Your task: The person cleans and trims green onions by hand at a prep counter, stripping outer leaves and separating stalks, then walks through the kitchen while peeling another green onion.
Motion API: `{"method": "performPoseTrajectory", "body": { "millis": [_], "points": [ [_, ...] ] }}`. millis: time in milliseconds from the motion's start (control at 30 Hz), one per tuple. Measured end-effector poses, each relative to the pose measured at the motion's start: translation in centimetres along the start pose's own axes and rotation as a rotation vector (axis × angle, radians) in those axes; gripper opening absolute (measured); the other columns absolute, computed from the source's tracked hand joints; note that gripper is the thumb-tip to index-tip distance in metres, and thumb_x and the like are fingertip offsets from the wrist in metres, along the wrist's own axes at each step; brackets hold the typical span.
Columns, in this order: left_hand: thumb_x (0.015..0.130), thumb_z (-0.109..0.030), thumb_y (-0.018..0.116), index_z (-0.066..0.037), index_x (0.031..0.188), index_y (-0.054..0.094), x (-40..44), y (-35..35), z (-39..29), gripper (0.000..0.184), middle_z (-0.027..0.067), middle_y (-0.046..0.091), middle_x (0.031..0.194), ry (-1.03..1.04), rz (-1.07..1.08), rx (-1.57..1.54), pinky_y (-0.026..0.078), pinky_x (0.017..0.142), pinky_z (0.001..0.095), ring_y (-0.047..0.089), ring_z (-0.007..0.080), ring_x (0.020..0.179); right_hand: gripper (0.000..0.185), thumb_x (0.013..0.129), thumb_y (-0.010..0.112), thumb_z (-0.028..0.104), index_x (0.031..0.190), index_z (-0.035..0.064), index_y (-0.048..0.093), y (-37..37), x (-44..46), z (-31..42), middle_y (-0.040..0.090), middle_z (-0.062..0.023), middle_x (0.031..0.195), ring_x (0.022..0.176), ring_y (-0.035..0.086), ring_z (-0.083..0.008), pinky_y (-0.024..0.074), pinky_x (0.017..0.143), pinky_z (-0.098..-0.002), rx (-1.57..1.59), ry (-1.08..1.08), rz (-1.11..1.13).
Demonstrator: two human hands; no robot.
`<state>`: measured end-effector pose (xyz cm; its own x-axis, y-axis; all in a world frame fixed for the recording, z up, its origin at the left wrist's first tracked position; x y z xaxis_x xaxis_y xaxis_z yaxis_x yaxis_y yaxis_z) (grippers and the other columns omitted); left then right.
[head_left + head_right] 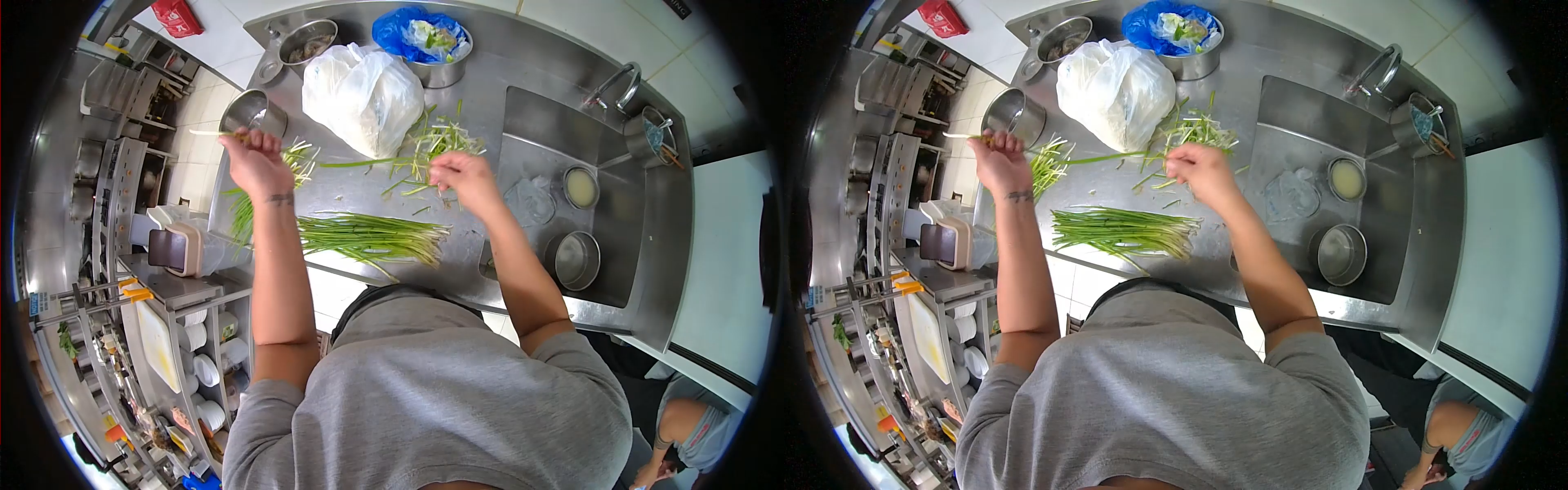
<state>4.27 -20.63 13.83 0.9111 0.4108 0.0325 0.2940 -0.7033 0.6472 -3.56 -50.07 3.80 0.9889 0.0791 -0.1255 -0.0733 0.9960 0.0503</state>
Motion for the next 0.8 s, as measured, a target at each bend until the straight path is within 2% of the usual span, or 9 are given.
{"method": "performPoseTrajectory", "body": {
  "millis": [33, 133, 200, 267, 367, 467, 600, 700, 800],
  "points": [
    [0.095, -0.036, 0.041, -0.009, 0.086, 0.045, 0.2, -1.2, 0.0, 0.029, -0.0006, 0.037, 0.062, -0.028, -0.041, 0.075, 0.031, 0.052, 0.0260, 0.035, 0.0122, 0.056, 0.012, 0.081, 0.061, 0.004, 0.091, -0.0025, 0.062, -1.0, 0.0, 0.2, 0.064, -0.0059, 0.074, 0.061, 0.055, -0.0085, 0.0456, 0.057, -0.0219, 0.076, 0.019, -0.062],
    [0.096, -0.032, 0.040, -0.008, 0.089, 0.047, -1.7, -2.4, 4.6, 0.027, 0.0013, 0.041, 0.065, -0.233, 0.151, 0.348, 0.037, 0.055, 0.0278, 0.040, 0.0141, 0.057, 0.014, 0.083, 0.060, 0.005, 0.093, -0.0034, 0.060, -1.8, 0.0, 0.7, 0.063, -0.0066, 0.075, 0.061, 0.055, -0.0085, 0.0454, 0.058, -0.0211, 0.188, 0.019, -0.135],
    [0.096, -0.027, 0.039, -0.007, 0.094, 0.047, -4.7, -2.5, 9.0, 0.022, 0.0054, 0.053, 0.073, -0.404, 0.273, 0.166, 0.043, 0.064, 0.0299, 0.051, 0.0176, 0.065, 0.013, 0.083, 0.060, 0.005, 0.093, -0.0033, 0.060, -1.0, 0.1, 0.9, 0.063, -0.0063, 0.075, 0.062, 0.056, -0.0085, 0.0455, 0.057, -0.0212, 0.221, 0.009, -0.149],
    [0.097, -0.022, 0.038, -0.006, 0.100, 0.045, -8.9, 0.3, 10.3, 0.018, 0.0102, 0.061, 0.091, -0.522, 0.166, 0.265, 0.045, 0.076, 0.0330, 0.059, 0.0213, 0.085, 0.012, 0.083, 0.060, 0.005, 0.092, -0.0033, 0.060, 0.3, 0.2, 0.8, 0.063, -0.0062, 0.076, 0.064, 0.057, -0.0087, 0.0456, 0.057, -0.0213, 0.267, -0.004, -0.158],
    [0.097, -0.020, 0.036, -0.006, 0.106, 0.042, -11.6, 1.7, 12.6, 0.018, 0.0148, 0.059, 0.109, -0.630, 0.209, 0.212, 0.044, 0.086, 0.0355, 0.056, 0.0250, 0.105, 0.011, 0.083, 0.061, 0.005, 0.091, -0.0017, 0.061, 2.2, -0.1, 0.3, 0.063, -0.0053, 0.076, 0.064, 0.056, -0.0087, 0.0449, 0.057, -0.0219, 0.235, -0.008, -0.164],
    [0.098, -0.019, 0.034, -0.006, 0.109, 0.042, -12.2, 2.1, 13.1, 0.019, 0.0147, 0.056, 0.114, -0.625, 0.150, 0.064, 0.043, 0.089, 0.0370, 0.053, 0.0256, 0.109, 0.009, 0.082, 0.062, 0.004, 0.090, -0.0009, 0.061, 3.5, -0.5, -0.9, 0.063, -0.0043, 0.077, 0.065, 0.055, -0.0078, 0.0447, 0.056, -0.0224, 0.158, 0.000, -0.145],
    [0.098, -0.018, 0.034, -0.005, 0.107, 0.044, -11.5, 1.8, 13.0, 0.018, 0.0072, 0.056, 0.089, -0.593, 0.103, 0.106, 0.045, 0.078, 0.0340, 0.055, 0.0206, 0.085, 0.011, 0.080, 0.063, 0.005, 0.089, -0.0013, 0.063, 4.7, -1.4, -1.5, 0.064, -0.0037, 0.076, 0.063, 0.056, -0.0080, 0.0457, 0.056, -0.0228, 0.008, 0.000, -0.063],
    [0.097, -0.016, 0.036, -0.006, 0.105, 0.045, -10.1, 1.5, 12.3, 0.016, 0.0027, 0.047, 0.075, -0.512, 0.144, 0.031, 0.042, 0.068, 0.0305, 0.047, 0.0165, 0.070, 0.011, 0.079, 0.063, 0.006, 0.087, -0.0008, 0.064, 4.9, -1.6, -2.1, 0.064, -0.0049, 0.073, 0.059, 0.056, -0.0084, 0.0458, 0.055, -0.0229, 0.031, 0.033, -0.015],
    [0.096, -0.015, 0.037, -0.007, 0.103, 0.045, -8.1, 1.3, 10.2, 0.014, 0.0011, 0.043, 0.072, -0.402, 0.051, -0.058, 0.038, 0.063, 0.0280, 0.042, 0.0143, 0.067, 0.013, 0.080, 0.063, 0.007, 0.090, -0.0008, 0.064, 3.7, -1.5, -2.4, 0.065, -0.0045, 0.074, 0.061, 0.057, -0.0085, 0.0460, 0.056, -0.0227, -0.019, 0.080, 0.012]
  ]
}}
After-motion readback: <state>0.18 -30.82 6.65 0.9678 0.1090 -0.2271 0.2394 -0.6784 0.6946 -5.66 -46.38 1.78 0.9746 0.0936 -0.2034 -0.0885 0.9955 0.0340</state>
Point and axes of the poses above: each hand's wrist, its own x-axis towards the middle knuckle, its own y-axis out of the palm, z = x × y, the point moved 6 cm from there along x, towards the middle knuckle
